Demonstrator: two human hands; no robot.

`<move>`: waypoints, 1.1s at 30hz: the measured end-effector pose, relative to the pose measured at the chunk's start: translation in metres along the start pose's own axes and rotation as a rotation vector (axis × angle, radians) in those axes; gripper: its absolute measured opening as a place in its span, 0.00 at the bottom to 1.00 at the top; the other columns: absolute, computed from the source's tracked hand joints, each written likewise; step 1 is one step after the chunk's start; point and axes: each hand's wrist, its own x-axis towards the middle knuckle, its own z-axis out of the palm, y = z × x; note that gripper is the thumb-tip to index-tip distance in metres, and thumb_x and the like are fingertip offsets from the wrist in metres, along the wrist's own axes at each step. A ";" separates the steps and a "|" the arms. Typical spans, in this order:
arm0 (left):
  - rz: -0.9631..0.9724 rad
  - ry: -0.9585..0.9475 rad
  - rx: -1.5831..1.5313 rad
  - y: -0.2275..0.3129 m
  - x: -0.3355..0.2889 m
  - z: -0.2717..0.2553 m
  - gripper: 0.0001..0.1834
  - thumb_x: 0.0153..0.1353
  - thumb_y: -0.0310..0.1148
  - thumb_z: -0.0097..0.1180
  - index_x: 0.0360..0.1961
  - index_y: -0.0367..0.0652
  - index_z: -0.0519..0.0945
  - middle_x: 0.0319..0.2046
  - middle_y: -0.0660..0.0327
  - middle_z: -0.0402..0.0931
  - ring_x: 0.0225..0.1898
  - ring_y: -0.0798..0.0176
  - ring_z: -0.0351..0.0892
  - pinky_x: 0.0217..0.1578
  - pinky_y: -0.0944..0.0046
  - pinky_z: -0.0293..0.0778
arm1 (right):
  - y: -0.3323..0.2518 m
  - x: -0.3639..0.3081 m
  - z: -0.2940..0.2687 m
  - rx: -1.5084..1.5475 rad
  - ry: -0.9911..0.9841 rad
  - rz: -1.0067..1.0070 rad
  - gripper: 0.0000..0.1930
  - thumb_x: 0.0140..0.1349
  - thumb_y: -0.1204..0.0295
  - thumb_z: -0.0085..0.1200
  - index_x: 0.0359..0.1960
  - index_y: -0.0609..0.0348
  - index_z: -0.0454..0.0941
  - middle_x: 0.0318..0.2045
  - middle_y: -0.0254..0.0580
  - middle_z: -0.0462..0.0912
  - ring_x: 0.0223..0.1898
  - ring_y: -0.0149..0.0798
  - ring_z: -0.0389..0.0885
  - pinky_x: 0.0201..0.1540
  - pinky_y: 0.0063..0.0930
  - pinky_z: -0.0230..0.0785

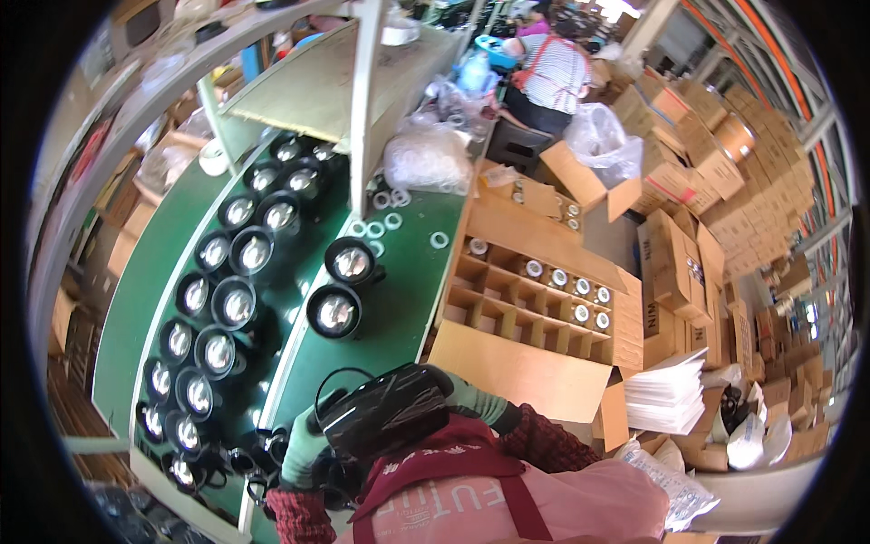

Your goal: The person assembles black kettles by placing white circular inserts into the kettle bodies and then placing the kettle lids on top. The person then places the assembled kettles into a cardboard box.

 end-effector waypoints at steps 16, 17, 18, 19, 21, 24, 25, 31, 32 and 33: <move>-0.064 0.653 -0.074 -0.081 -0.054 -0.071 0.34 0.65 0.28 0.62 0.70 0.37 0.64 0.53 0.58 0.77 0.48 0.65 0.79 0.51 0.66 0.76 | -0.061 0.054 0.113 -0.960 -0.005 -0.553 0.22 0.48 0.74 0.72 0.46 0.54 0.78 0.66 0.49 0.67 0.66 0.55 0.67 0.67 0.47 0.62; -0.086 0.809 0.034 -0.073 -0.062 -0.081 0.32 0.67 0.26 0.59 0.70 0.36 0.63 0.49 0.59 0.80 0.48 0.67 0.79 0.50 0.68 0.76 | -0.061 0.068 0.117 -1.072 -0.001 -0.606 0.20 0.48 0.74 0.72 0.43 0.54 0.80 0.66 0.49 0.67 0.66 0.57 0.67 0.68 0.49 0.61; 0.003 0.895 0.095 -0.082 -0.071 -0.095 0.29 0.68 0.26 0.59 0.69 0.36 0.65 0.45 0.60 0.79 0.46 0.68 0.79 0.48 0.68 0.76 | -0.050 0.086 0.118 -1.153 -0.042 -0.685 0.15 0.48 0.72 0.72 0.39 0.52 0.82 0.65 0.50 0.69 0.66 0.58 0.66 0.66 0.50 0.61; -0.003 0.915 0.062 -0.072 -0.077 -0.097 0.29 0.69 0.27 0.58 0.69 0.36 0.65 0.46 0.60 0.79 0.46 0.68 0.79 0.47 0.68 0.76 | -0.037 0.097 0.120 -1.287 -0.071 -0.681 0.15 0.50 0.71 0.68 0.41 0.50 0.81 0.65 0.49 0.69 0.67 0.57 0.64 0.67 0.52 0.60; 0.035 0.893 -0.107 -0.063 -0.079 -0.091 0.27 0.69 0.27 0.58 0.67 0.36 0.67 0.48 0.60 0.79 0.49 0.68 0.78 0.53 0.67 0.74 | -0.004 0.126 0.120 -1.482 -0.165 -0.706 0.12 0.54 0.69 0.66 0.41 0.48 0.81 0.65 0.48 0.69 0.67 0.55 0.64 0.66 0.52 0.60; 0.039 0.787 0.049 -0.061 -0.066 -0.064 0.24 0.70 0.28 0.57 0.65 0.36 0.71 0.55 0.56 0.77 0.56 0.65 0.77 0.61 0.65 0.69 | 0.045 0.159 0.122 -1.612 -0.180 -0.608 0.14 0.54 0.70 0.64 0.43 0.47 0.80 0.65 0.48 0.68 0.68 0.57 0.63 0.67 0.54 0.58; 0.058 0.739 0.114 -0.075 -0.058 -0.060 0.25 0.69 0.27 0.57 0.66 0.37 0.70 0.57 0.53 0.77 0.57 0.63 0.77 0.61 0.64 0.70 | 0.061 0.167 0.119 -1.628 -0.167 -0.613 0.16 0.54 0.71 0.62 0.46 0.46 0.79 0.65 0.47 0.68 0.68 0.57 0.63 0.67 0.54 0.58; 0.057 0.628 0.568 -0.090 0.013 -0.028 0.38 0.59 0.33 0.67 0.70 0.45 0.66 0.57 0.44 0.69 0.49 0.48 0.77 0.51 0.52 0.77 | 0.075 0.161 0.117 -1.620 -0.105 -0.633 0.20 0.62 0.67 0.52 0.57 0.52 0.75 0.65 0.47 0.69 0.66 0.54 0.65 0.68 0.52 0.57; 0.079 0.664 0.684 -0.088 0.021 -0.026 0.37 0.58 0.33 0.68 0.69 0.45 0.68 0.57 0.43 0.69 0.51 0.46 0.76 0.53 0.51 0.75 | 0.065 0.150 0.112 -1.538 -0.111 -0.624 0.21 0.61 0.66 0.54 0.58 0.51 0.75 0.65 0.46 0.69 0.66 0.54 0.65 0.68 0.52 0.58; 0.113 0.699 0.798 -0.088 0.029 -0.024 0.37 0.57 0.33 0.69 0.68 0.46 0.70 0.56 0.43 0.68 0.53 0.44 0.74 0.54 0.49 0.74 | 0.056 0.138 0.103 -1.457 -0.108 -0.618 0.23 0.61 0.65 0.56 0.58 0.51 0.75 0.65 0.46 0.69 0.66 0.53 0.65 0.67 0.51 0.58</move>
